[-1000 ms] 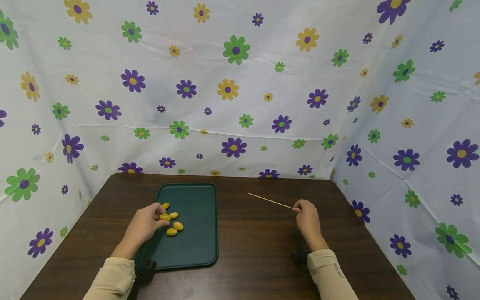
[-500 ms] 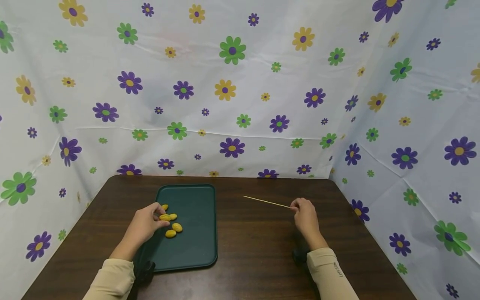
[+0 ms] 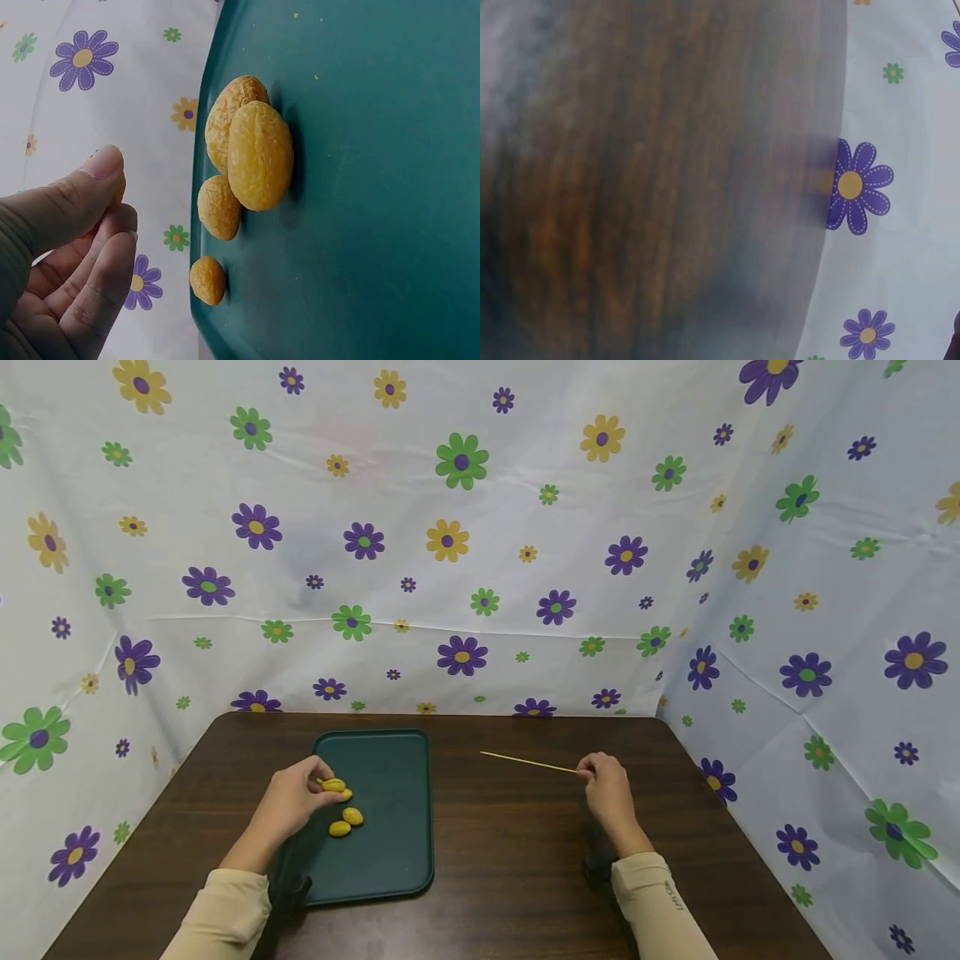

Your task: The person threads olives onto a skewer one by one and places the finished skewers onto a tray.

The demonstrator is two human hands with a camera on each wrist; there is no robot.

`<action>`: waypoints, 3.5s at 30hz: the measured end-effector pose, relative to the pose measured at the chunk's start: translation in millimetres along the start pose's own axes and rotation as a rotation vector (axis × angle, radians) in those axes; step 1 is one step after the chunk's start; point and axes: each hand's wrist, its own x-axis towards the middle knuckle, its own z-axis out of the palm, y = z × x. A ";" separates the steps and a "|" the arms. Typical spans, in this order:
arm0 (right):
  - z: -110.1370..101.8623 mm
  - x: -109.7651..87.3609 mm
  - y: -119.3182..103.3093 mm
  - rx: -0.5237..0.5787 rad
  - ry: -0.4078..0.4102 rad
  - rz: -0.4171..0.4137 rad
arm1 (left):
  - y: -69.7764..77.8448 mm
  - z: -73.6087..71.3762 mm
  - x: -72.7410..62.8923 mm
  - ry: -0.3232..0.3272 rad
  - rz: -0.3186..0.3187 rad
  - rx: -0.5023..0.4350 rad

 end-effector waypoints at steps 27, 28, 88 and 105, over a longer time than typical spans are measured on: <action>9.1 13.1 -12.5 0.058 0.015 -0.052 | 2.4 7.5 16.4 0.039 0.051 -0.021; 9.4 13.7 -13.1 0.058 0.016 -0.054 | 2.4 7.4 17.1 0.042 0.052 -0.019; 26.6 23.9 -30.2 0.065 0.037 -0.112 | 12.7 15.8 29.6 0.051 0.093 -0.061; 30.0 24.5 -38.7 0.058 0.038 -0.121 | 18.9 17.9 29.6 0.046 0.099 -0.062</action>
